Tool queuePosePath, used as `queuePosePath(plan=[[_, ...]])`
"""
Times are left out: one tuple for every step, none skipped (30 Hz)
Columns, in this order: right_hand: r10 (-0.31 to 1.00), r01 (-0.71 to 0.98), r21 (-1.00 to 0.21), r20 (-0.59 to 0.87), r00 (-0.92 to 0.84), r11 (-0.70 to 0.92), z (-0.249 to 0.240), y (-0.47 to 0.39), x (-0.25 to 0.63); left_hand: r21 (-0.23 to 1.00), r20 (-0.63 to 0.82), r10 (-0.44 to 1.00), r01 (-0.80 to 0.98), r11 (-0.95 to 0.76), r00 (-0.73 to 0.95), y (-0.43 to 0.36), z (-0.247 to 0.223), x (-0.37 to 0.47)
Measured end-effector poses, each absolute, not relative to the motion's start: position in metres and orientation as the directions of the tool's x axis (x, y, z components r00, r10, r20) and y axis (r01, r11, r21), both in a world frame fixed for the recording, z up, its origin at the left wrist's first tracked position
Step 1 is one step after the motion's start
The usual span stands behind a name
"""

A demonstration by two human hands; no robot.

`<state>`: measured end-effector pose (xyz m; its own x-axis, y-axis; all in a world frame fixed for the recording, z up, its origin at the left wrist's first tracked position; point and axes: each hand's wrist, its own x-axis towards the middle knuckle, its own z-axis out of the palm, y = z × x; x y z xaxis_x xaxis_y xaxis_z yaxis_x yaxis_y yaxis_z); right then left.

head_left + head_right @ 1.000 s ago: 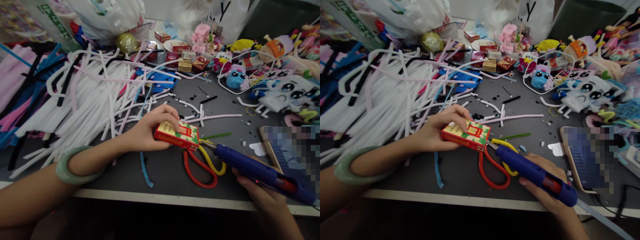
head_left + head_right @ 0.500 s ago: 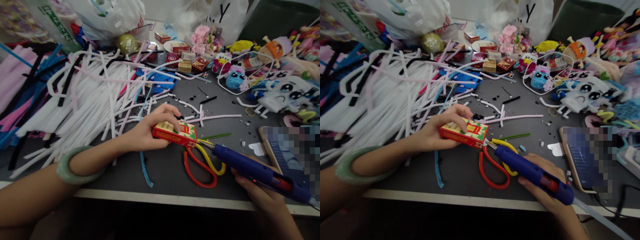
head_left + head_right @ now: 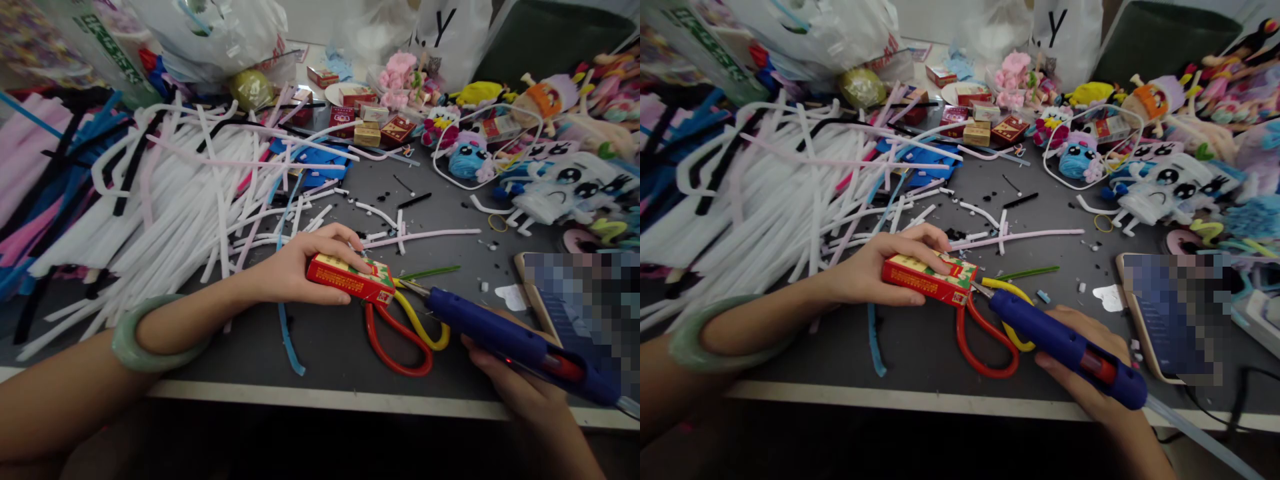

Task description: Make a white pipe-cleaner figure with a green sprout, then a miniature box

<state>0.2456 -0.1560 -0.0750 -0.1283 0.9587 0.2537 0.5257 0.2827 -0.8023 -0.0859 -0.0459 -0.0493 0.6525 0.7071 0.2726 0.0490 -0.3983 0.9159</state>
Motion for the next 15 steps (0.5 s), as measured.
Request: queuePosePath(plan=[[0.956, 0.529, -0.797, 0.256, -0.141, 0.291, -0.0748, -0.1556, 0.247, 0.922, 0.271, 0.722, 0.045, -0.385, 0.636, -0.0454, -0.0504, -0.0853], [0.953, 0.534, -0.79, 0.263, -0.151, 0.303, -0.0743, -0.1549, 0.2482, 0.931, 0.265, 0.74, 0.037, -0.364, 0.618, -0.0448, -0.0517, -0.0846], [0.949, 0.539, -0.782, 0.268, -0.165, 0.314, -0.0736, -0.1541, 0.249, 0.941, 0.257, 0.758, 0.023, -0.337, 0.599, -0.0442, -0.053, -0.0839], [0.946, 0.546, -0.773, 0.272, -0.176, 0.324, -0.0729, -0.1533, 0.2494, 0.95, 0.25, 0.776, 0.006, -0.311, 0.58, -0.0437, -0.0541, -0.0832], [0.945, 0.555, -0.765, 0.272, -0.182, 0.327, -0.0721, -0.1527, 0.2491, 0.958, 0.242, 0.791, -0.009, -0.286, 0.562, -0.0432, -0.055, -0.0826], [0.947, 0.565, -0.76, 0.267, -0.178, 0.321, -0.0713, -0.1525, 0.2482, 0.963, 0.234, 0.803, -0.02, -0.267, 0.548, -0.0429, -0.0557, -0.0822], [0.95, 0.573, -0.758, 0.26, -0.169, 0.31, -0.0706, -0.1525, 0.2469, 0.967, 0.227, 0.813, -0.022, -0.254, 0.536, -0.0427, -0.0561, -0.082], [0.954, 0.576, -0.761, 0.254, -0.157, 0.297, -0.07, -0.1528, 0.2453, 0.968, 0.221, 0.821, -0.019, -0.248, 0.526, -0.0426, -0.0563, -0.082], [0.958, 0.576, -0.766, 0.249, -0.145, 0.286, -0.0694, -0.1532, 0.2437, 0.969, 0.218, 0.825, -0.014, -0.247, 0.521, -0.0424, -0.0564, -0.0823], [0.959, 0.572, -0.771, 0.251, -0.132, 0.281, -0.069, -0.1536, 0.2423, 0.969, 0.216, 0.824, -0.009, -0.249, 0.523, -0.042, -0.0564, -0.0828], [0.958, 0.567, -0.773, 0.257, -0.127, 0.283, -0.0686, -0.1538, 0.2413, 0.967, 0.216, 0.819, -0.003, -0.254, 0.532, -0.0415, -0.0563, -0.0835], [0.956, 0.563, -0.774, 0.263, -0.132, 0.29, -0.0683, -0.1538, 0.2408, 0.965, 0.217, 0.808, 0.006, -0.263, 0.547, -0.0408, -0.0561, -0.0844], [0.953, 0.562, -0.771, 0.267, -0.145, 0.301, -0.068, -0.1536, 0.2407, 0.96, 0.221, 0.791, 0.016, -0.279, 0.57, -0.0399, -0.0556, -0.0855], [0.949, 0.561, -0.766, 0.275, -0.157, 0.314, -0.0678, -0.1531, 0.2411, 0.952, 0.222, 0.769, 0.035, -0.303, 0.599, -0.0389, -0.0549, -0.0867], [0.945, 0.563, -0.759, 0.28, -0.168, 0.325, -0.0675, -0.1526, 0.2417, 0.94, 0.224, 0.742, 0.062, -0.336, 0.632, -0.0378, -0.0539, -0.088]])
